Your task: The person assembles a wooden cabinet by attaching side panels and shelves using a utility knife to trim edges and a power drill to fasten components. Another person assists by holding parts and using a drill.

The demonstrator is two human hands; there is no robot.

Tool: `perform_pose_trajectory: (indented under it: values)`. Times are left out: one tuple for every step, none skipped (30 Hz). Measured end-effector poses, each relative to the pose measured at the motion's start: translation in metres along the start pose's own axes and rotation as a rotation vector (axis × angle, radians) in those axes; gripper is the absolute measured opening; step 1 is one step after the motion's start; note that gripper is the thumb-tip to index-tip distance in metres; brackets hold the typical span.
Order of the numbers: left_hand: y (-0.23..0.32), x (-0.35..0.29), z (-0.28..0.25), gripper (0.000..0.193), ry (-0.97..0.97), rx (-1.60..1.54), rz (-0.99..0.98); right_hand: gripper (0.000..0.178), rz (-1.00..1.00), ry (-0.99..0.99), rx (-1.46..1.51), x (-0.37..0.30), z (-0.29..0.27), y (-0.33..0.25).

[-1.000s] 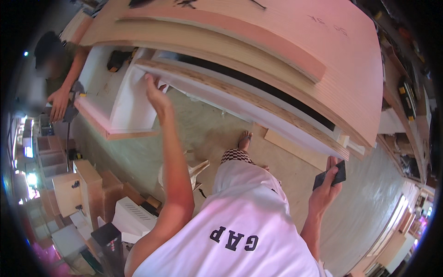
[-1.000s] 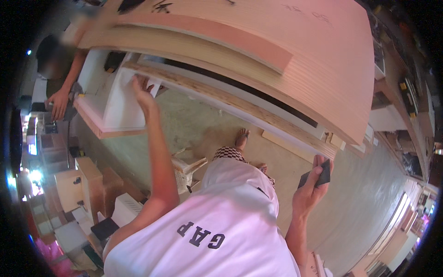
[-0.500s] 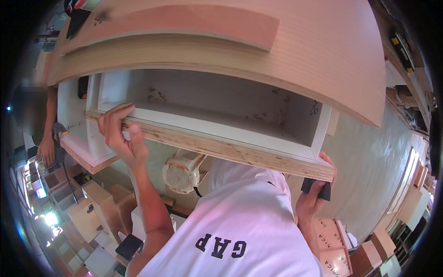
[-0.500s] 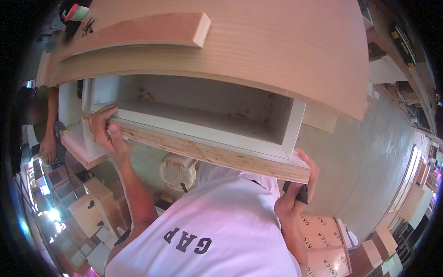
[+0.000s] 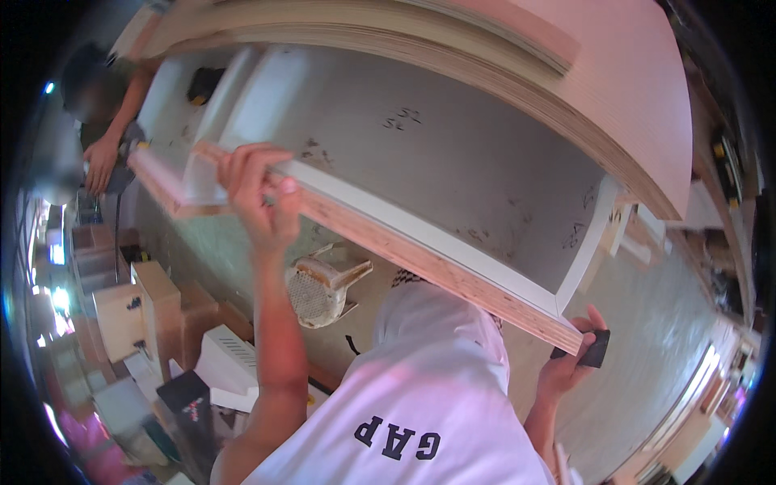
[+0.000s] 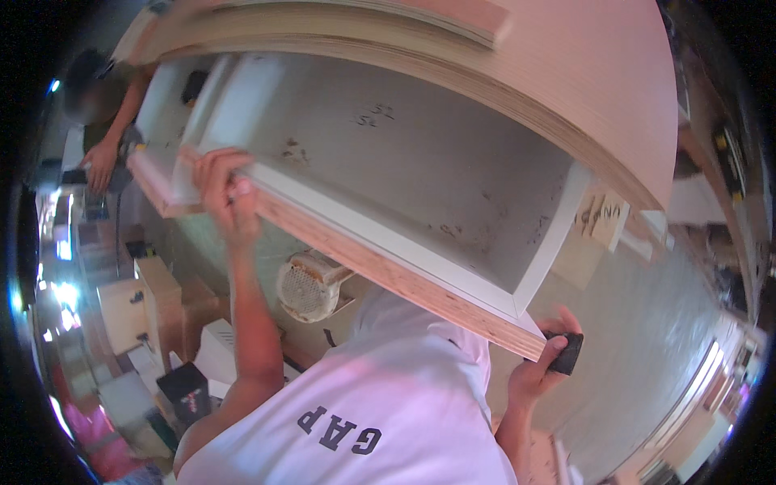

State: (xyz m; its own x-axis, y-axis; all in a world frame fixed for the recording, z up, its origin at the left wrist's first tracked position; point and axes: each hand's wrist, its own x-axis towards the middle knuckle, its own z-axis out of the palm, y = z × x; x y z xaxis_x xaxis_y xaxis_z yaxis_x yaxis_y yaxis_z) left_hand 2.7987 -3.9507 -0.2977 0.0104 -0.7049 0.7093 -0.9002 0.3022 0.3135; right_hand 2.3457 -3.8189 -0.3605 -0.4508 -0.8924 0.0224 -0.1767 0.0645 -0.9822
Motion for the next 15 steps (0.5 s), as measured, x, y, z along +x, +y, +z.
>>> perform_pose_trajectory:
  values:
    - [-0.001, 0.0, 0.001, 0.04, 0.046, -0.01, 0.021, 0.049, -0.015, -0.002, 0.008, 0.006, -0.002, 0.001]
    - [-0.002, -0.005, -0.001, 0.039, 0.079, -0.019, 0.016, 0.048, -0.056, -0.036, -0.006, 0.012, -0.005, 0.003]
    - [-0.003, -0.009, -0.003, 0.038, 0.112, -0.027, 0.013, 0.047, -0.097, -0.069, -0.02, 0.018, -0.007, 0.005]
    - [-0.003, -0.011, -0.002, 0.036, 0.109, -0.021, 0.004, 0.046, -0.137, -0.091, -0.037, 0.022, -0.01, 0.009]
    - [-0.001, -0.014, -0.004, 0.034, 0.107, -0.017, -0.008, 0.044, -0.121, -0.125, -0.016, 0.024, -0.011, 0.009]
    - [0.003, -0.019, -0.01, 0.033, 0.104, 0.001, -0.017, 0.042, -0.104, -0.159, 0.004, 0.027, -0.008, 0.01]
    - [0.005, -0.016, -0.011, 0.033, 0.099, 0.002, -0.017, 0.04, -0.088, -0.176, 0.019, 0.029, -0.007, 0.011]
    - [0.003, -0.008, -0.01, 0.032, 0.103, 0.008, -0.014, 0.037, -0.129, -0.191, -0.042, 0.037, -0.007, 0.019]
    - [0.001, -0.004, -0.011, 0.032, 0.118, 0.0, -0.018, 0.034, -0.172, -0.191, -0.101, 0.04, -0.011, 0.033]
    - [0.002, -0.005, -0.009, 0.032, 0.134, -0.011, -0.017, 0.032, -0.215, -0.182, -0.159, 0.044, -0.012, 0.039]
    - [0.001, -0.012, -0.01, 0.032, 0.136, -0.021, -0.027, 0.03, -0.204, -0.19, -0.144, 0.04, -0.011, 0.037]
    - [-0.003, -0.011, -0.008, 0.033, 0.165, -0.036, -0.022, 0.028, -0.192, -0.198, -0.13, 0.036, -0.007, 0.035]
    - [-0.003, -0.015, -0.01, 0.033, 0.183, -0.042, -0.019, 0.026, -0.165, -0.217, -0.134, 0.028, -0.006, 0.031]
    - [-0.005, -0.016, -0.01, 0.034, 0.201, -0.047, -0.015, 0.025, -0.112, -0.203, -0.174, 0.024, -0.002, 0.023]
    - [-0.007, -0.016, -0.011, 0.035, 0.218, -0.051, -0.011, 0.023, -0.023, -0.176, -0.089, 0.023, 0.002, 0.03]
